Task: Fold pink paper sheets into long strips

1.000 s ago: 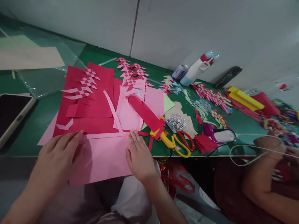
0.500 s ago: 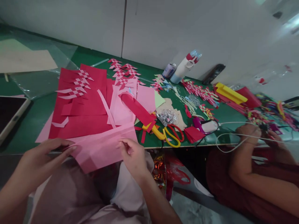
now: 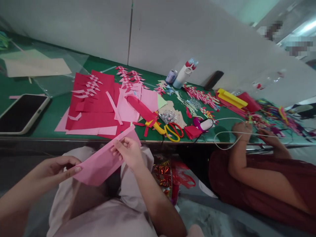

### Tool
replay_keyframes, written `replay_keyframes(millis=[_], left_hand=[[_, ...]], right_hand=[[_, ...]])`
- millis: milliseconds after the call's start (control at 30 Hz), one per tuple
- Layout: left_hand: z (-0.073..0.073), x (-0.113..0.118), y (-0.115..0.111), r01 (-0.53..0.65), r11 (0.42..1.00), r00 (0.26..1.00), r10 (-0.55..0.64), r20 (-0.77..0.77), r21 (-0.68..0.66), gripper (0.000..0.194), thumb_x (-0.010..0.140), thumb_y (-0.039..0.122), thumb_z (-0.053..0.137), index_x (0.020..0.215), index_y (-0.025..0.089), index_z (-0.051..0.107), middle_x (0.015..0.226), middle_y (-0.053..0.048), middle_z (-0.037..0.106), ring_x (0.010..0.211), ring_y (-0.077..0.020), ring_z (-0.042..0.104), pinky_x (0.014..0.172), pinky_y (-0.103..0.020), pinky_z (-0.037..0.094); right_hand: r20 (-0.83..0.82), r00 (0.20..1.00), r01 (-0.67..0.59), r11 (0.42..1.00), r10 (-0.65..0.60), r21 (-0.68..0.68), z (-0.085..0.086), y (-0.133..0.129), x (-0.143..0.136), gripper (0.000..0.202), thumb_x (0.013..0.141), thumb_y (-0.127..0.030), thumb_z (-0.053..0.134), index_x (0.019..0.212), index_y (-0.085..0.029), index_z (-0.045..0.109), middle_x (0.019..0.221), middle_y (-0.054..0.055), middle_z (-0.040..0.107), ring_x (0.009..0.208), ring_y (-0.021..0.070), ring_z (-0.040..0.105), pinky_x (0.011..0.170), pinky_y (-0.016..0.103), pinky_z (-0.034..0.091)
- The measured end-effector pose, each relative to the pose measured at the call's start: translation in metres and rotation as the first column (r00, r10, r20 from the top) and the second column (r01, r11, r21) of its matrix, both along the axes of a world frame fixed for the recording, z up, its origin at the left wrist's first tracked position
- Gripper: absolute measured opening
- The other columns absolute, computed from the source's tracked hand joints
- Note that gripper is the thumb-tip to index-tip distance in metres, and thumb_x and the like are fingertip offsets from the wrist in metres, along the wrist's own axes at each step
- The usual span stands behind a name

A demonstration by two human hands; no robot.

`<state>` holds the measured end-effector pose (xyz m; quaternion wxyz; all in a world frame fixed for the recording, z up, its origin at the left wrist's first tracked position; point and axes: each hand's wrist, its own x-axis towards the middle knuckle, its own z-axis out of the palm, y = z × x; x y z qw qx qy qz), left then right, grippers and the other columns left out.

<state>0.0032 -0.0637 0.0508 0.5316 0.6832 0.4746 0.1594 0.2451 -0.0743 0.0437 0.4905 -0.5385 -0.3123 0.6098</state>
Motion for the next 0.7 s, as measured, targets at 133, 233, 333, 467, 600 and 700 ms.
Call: replay_keyframes(millis=[133,233,333,467,600,700], left_hand=[[-0.003,0.003,-0.03,0.167,0.986,0.986,-0.167,-0.001,0.002,0.026,0.086,0.047,0.058,0.085,0.024,0.07,0.083,-0.002,0.071,0.078,-0.019,0.064,0.073,-0.024,0.051],[-0.008,0.005,-0.045,0.143,0.989,0.988,-0.145,0.054,0.035,0.035,0.089,0.045,0.056,0.116,0.025,0.063,0.115,-0.007,0.069,0.103,-0.0224,0.064,0.089,-0.03,0.052],[-0.005,0.014,-0.048,-0.017,0.98,0.995,-0.003,0.1,0.2,0.047,0.092,0.043,0.05,0.134,0.023,0.049,0.134,-0.012,0.059,0.121,-0.0245,0.057,0.099,-0.035,0.048],[0.013,0.029,-0.047,-0.181,0.895,0.975,0.109,0.193,0.408,0.057,0.092,0.045,0.049,0.144,0.024,0.039,0.153,-0.011,0.04,0.137,-0.0268,0.042,0.11,-0.042,0.04],[0.028,0.027,-0.059,-0.208,0.889,0.974,0.15,0.17,0.408,0.035,0.088,0.049,0.052,0.105,0.024,0.069,0.125,-0.007,0.066,0.126,-0.0257,0.054,0.107,-0.038,0.042],[0.027,0.018,-0.077,-0.328,0.903,0.942,0.289,0.174,0.277,0.03,0.079,0.05,0.065,0.088,0.022,0.072,0.091,-0.002,0.074,0.091,-0.0201,0.067,0.082,-0.027,0.052]], right_hand=[[0.03,0.998,-0.048,0.998,0.047,0.03,0.01,-0.016,-0.005,0.042,0.06,-0.048,0.081,0.074,-0.014,0.061,0.06,-0.002,0.061,0.046,0.0058,0.05,0.044,0.018,0.042],[0.074,0.982,-0.178,0.984,0.176,0.023,0.024,-0.029,-0.001,0.034,0.063,-0.039,0.079,0.078,-0.014,0.062,0.063,-0.002,0.062,0.053,0.0073,0.055,0.053,0.02,0.046],[0.139,0.916,-0.382,0.924,0.376,0.021,0.04,-0.042,0.006,0.024,0.066,-0.031,0.076,0.078,-0.014,0.062,0.063,-0.005,0.058,0.055,0.0061,0.052,0.056,0.019,0.045],[0.232,0.778,-0.603,0.798,0.584,0.014,0.06,-0.057,0.014,0.013,0.072,-0.025,0.066,0.078,-0.013,0.065,0.07,-0.003,0.06,0.061,0.0069,0.051,0.058,0.019,0.042],[0.342,0.667,-0.702,0.713,0.662,-0.01,0.074,-0.071,0.019,0.012,0.075,-0.021,0.062,0.081,-0.013,0.068,0.072,-0.002,0.063,0.064,0.0078,0.053,0.063,0.019,0.043],[0.44,0.636,-0.704,0.711,0.633,-0.005,0.078,-0.084,0.023,0.012,0.076,-0.019,0.06,0.082,-0.013,0.07,0.076,-0.001,0.066,0.069,0.0088,0.056,0.065,0.019,0.044]])
